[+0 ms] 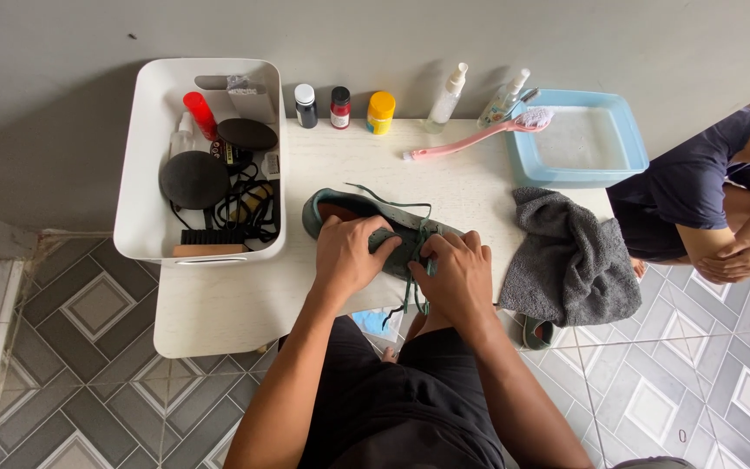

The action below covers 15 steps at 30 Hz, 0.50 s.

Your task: A person is unlacing a green sneaker, pulling the laces through each eyelet until they are completely removed.

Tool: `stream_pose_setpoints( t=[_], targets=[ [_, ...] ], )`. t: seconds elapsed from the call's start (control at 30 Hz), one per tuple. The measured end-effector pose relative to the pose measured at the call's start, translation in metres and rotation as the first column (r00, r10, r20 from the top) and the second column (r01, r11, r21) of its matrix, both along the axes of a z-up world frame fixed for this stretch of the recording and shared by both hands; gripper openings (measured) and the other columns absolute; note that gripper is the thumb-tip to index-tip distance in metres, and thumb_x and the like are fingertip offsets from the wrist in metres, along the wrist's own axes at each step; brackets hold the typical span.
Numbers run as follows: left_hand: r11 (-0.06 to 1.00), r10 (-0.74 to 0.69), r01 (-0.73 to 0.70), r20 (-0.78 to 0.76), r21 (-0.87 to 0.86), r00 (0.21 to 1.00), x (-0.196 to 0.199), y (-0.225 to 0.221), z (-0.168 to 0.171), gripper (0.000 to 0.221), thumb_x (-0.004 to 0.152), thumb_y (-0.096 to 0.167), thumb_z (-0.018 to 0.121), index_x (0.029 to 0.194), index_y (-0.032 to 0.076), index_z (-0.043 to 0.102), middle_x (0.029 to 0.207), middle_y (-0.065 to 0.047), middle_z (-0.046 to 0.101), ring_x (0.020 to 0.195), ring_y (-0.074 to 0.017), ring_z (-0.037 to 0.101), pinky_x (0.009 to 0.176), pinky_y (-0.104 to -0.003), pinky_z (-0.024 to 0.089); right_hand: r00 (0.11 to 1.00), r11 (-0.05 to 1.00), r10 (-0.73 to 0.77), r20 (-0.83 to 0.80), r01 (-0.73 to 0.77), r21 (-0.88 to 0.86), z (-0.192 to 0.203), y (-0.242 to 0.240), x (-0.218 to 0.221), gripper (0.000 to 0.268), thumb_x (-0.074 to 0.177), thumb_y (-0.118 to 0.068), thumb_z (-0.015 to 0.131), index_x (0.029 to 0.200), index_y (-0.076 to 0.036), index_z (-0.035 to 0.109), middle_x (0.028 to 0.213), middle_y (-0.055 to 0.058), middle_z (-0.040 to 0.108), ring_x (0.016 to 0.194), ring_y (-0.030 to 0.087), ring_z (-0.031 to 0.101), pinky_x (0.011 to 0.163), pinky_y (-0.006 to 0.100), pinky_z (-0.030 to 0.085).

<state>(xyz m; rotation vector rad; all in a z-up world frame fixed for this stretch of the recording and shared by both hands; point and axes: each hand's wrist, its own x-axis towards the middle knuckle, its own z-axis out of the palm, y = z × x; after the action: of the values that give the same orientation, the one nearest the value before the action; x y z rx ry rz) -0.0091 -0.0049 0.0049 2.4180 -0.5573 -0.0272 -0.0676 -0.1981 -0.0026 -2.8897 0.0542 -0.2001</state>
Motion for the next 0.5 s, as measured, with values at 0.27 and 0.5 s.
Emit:
stream_pose_setpoints(
  t=[0.27, 0.5],
  targets=[
    [1.0, -0.01, 0.01, 0.015, -0.003, 1.0, 0.003, 0.001, 0.0, 0.018, 0.094, 0.037, 0.069, 0.1, 0.021, 0.073, 0.085, -0.003, 0.077, 0.086, -0.0256, 0.076, 0.089, -0.039, 0.046, 1.0, 1.0, -0.03, 0.005, 0.03, 0.002, -0.003, -0.003, 0.0, 0.01, 0.084, -0.037, 0.073, 0.087, -0.028, 0.076, 0.08, -0.009, 0.065, 0.098, 0.018, 0.055, 0.083, 0.035, 0.043],
    [1.0, -0.015, 0.015, 0.024, 0.008, 1.0, 0.002, 0.001, -0.004, 0.02, 0.095, 0.04, 0.064, 0.101, 0.022, 0.073, 0.087, -0.004, 0.078, 0.088, -0.0275, 0.075, 0.089, -0.04, 0.045, 0.965, 0.987, 0.152, -0.213, -0.16, -0.021, 0.027, 0.0, -0.014, 0.017, 0.089, -0.034, 0.064, 0.079, -0.023, 0.073, 0.073, -0.003, 0.065, 0.095, 0.022, 0.059, 0.086, 0.037, 0.047]
  ],
)
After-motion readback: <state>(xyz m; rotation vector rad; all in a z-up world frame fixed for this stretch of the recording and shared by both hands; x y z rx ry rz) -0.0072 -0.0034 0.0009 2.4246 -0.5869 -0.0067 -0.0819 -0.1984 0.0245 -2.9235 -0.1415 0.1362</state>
